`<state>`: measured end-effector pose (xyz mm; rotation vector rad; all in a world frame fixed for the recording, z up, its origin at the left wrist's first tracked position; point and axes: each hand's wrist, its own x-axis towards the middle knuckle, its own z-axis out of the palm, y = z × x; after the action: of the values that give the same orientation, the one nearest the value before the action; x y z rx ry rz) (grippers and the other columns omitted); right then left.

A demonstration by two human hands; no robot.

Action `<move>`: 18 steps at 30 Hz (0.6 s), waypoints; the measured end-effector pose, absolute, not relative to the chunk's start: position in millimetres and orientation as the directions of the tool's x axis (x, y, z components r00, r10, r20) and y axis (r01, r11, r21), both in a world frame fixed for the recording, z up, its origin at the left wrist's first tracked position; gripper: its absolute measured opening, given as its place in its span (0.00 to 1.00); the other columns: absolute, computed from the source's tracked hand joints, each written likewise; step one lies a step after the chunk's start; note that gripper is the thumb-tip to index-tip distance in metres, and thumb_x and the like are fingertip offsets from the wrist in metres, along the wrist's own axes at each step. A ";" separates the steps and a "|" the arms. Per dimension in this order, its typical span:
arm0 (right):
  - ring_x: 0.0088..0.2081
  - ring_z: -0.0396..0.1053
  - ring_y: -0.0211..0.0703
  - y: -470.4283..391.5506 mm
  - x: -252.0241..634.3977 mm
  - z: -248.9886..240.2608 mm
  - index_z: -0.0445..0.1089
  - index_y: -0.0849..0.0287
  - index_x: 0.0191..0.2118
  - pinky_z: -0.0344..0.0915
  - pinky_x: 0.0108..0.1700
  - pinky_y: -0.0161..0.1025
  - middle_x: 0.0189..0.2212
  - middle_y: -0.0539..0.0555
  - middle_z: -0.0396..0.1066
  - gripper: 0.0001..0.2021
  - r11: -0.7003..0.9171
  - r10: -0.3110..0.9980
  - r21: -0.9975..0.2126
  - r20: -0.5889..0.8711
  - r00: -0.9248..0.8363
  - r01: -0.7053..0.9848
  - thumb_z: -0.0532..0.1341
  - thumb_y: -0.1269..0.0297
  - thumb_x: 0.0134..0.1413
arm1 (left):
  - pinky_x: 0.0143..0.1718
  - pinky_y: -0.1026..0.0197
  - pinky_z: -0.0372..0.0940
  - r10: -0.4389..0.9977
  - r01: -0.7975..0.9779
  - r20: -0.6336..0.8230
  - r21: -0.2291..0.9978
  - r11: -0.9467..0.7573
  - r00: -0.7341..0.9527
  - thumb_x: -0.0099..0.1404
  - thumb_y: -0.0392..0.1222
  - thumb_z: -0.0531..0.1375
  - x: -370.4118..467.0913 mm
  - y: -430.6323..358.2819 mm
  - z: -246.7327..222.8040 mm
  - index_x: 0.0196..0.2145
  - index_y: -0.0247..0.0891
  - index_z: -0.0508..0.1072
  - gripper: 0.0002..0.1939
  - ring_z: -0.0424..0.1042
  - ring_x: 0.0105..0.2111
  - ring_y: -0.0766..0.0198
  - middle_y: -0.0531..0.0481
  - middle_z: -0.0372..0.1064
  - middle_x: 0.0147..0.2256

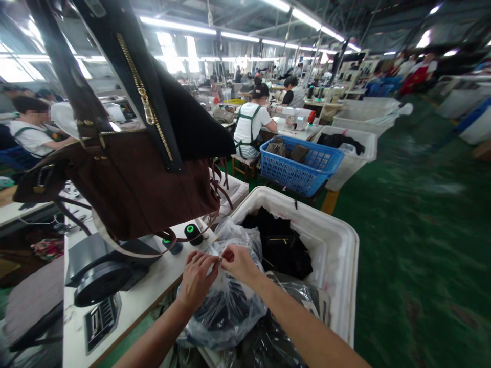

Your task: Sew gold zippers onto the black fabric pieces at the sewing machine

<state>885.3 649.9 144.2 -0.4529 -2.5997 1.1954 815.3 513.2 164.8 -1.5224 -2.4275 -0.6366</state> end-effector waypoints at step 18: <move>0.32 0.67 0.43 641.7 877.8 157.3 0.66 0.62 0.29 0.58 0.35 0.35 0.28 0.56 0.69 0.04 0.731 0.439 -0.619 0.105 -0.892 0.286 0.57 0.76 0.47 | 0.38 0.53 0.57 0.850 0.867 0.276 -0.099 0.489 -0.448 0.59 0.27 0.54 814.9 537.6 169.4 0.28 0.35 0.69 0.07 0.64 0.35 0.55 0.46 0.66 0.30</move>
<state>877.8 641.7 157.3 -0.5732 -2.6902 0.9026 814.9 537.6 169.4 -1.4540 -2.4492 -0.0816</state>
